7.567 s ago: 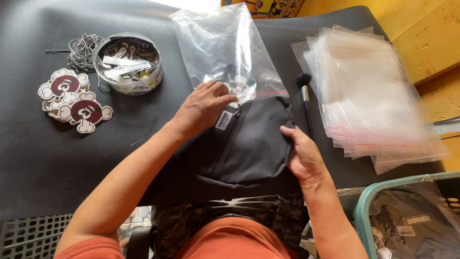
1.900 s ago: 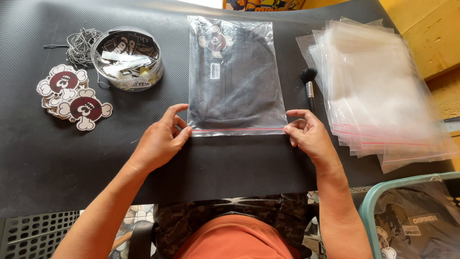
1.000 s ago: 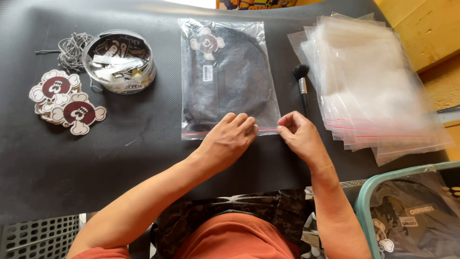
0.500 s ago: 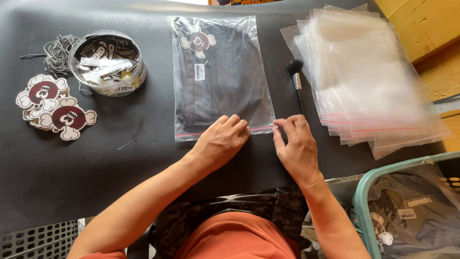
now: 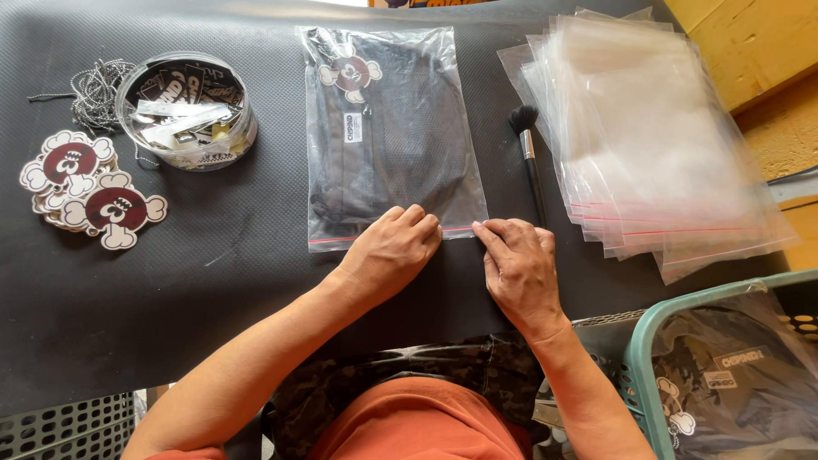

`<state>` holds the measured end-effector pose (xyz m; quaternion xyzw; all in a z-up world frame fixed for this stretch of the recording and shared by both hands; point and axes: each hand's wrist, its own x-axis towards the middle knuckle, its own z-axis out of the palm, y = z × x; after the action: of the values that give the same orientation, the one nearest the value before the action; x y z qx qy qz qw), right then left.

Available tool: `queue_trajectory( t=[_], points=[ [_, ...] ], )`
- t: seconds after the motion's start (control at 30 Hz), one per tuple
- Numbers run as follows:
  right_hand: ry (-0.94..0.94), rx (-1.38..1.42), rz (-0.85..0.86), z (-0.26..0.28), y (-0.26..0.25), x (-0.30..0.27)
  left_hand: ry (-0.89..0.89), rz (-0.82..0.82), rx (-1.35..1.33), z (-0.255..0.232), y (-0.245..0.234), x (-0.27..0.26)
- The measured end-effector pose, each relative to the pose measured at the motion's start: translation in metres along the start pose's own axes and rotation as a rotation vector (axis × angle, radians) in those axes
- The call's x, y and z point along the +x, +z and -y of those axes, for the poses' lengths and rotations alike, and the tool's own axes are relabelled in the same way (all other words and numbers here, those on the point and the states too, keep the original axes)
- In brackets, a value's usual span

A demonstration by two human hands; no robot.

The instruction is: The person attaches a decorative bear-shaped tag to a small black bag using a metal chain. They then use a brush to dust the bag and the tag. Finally, the person places the bag into a clear plastic zip-lock bag, seals it, and adds a rectangular sticker to the outside of the package.

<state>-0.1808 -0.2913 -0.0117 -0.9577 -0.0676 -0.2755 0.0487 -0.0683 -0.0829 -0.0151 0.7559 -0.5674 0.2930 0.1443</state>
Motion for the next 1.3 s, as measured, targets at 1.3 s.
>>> queue_trajectory(
  t=[1.3],
  points=[
    [-0.047,-0.139,0.101,0.027,-0.003,0.004,-0.026,0.104,0.039,-0.010,0.004,-0.004]
  ],
)
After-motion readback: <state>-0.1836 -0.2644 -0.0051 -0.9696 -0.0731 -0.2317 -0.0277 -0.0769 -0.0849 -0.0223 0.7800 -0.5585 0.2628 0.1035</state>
